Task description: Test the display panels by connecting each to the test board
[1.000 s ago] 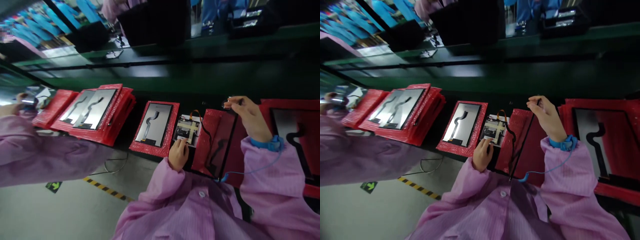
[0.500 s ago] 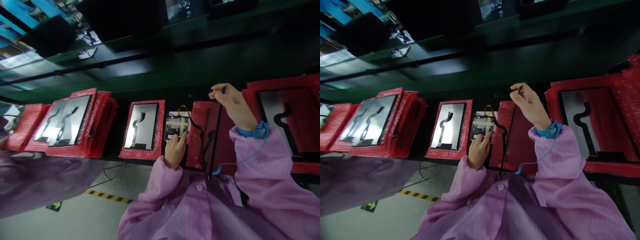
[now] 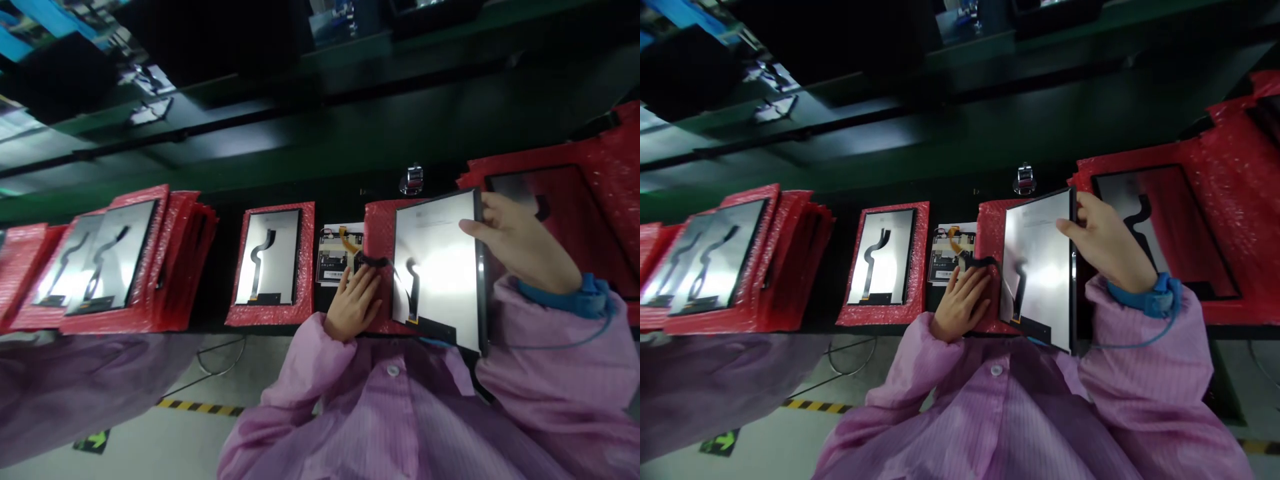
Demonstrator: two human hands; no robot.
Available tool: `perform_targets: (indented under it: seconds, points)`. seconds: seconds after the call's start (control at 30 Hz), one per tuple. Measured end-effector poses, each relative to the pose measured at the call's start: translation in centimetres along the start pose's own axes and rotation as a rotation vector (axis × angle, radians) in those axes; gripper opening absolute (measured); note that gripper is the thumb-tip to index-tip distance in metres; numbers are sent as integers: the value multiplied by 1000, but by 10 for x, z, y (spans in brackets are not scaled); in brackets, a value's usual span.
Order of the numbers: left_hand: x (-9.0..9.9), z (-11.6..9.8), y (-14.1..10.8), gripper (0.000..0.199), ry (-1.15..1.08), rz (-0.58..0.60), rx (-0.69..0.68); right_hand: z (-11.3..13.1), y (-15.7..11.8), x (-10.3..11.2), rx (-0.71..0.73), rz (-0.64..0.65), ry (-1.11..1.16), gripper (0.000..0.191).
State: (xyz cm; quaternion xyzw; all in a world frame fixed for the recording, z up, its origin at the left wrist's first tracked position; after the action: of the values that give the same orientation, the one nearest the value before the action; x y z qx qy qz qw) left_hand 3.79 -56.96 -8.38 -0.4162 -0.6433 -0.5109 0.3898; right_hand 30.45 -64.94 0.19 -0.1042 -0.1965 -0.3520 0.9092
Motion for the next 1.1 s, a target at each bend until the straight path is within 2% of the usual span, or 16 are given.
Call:
perform_targets:
  seconds: [0.13, 0.3, 0.37, 0.43, 0.5, 0.53, 0.57, 0.63, 0.7, 0.77, 0.83, 0.93, 1.0, 1.1]
  points:
    - [-6, -2, -2, 54, 1, -44, 29, -7, 1, -1, -128, 35, 143, 25]
    - [-8, 5, -7, 63, -127, -78, 127, -26, 21, -34, -193, 109, 169, 24]
    - [-8, 5, -7, 63, -152, -80, 113, -35, 25, -41, -194, 90, 18, 22]
    - [-7, 3, -6, 57, -130, -79, 83, -34, 24, -39, -152, -33, -250, 23]
    - [-3, 0, -3, 49, -92, -74, 59, -21, 17, -39, -43, -193, -498, 28]
    - [1, -1, 0, 45, -79, -71, 50, -12, 14, -44, 34, -233, -564, 29]
    - [6, -1, 4, 40, -74, -69, 43, -3, 11, -53, 120, -217, -579, 29]
    - [19, 3, 15, 28, -80, -90, 41, 11, 9, -84, 267, -20, -490, 27]
    - [39, 16, 30, 20, -60, -190, 70, 16, 8, -117, 336, 234, -323, 26]
    - [58, 34, 46, 18, 5, -323, 111, 16, 8, -141, 336, 381, -199, 23]
    - [64, 51, 62, 20, 58, -355, 108, 12, 9, -153, 324, 409, -151, 17]
    - [48, 67, 80, 17, 49, -194, 27, 7, 7, -157, 316, 410, -110, 14]
    - [35, 71, 81, 19, 23, -110, -11, 5, 5, -157, 311, 409, -84, 15]
    - [26, 69, 77, 24, -21, -82, -31, 5, 4, -157, 303, 398, -59, 14]
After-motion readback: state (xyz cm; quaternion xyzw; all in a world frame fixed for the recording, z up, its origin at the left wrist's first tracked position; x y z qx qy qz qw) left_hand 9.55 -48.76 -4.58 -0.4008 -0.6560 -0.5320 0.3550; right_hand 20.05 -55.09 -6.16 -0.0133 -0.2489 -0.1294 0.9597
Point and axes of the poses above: each hand's wrist, its own y-axis towards the middle knuckle, its own x-axis out of the back of the hand, z = x × y, the point moved 6 cm from there along y, towards the middle knuckle, and after that the axes turned 7 degrees about -x, right-handed, at the moved point
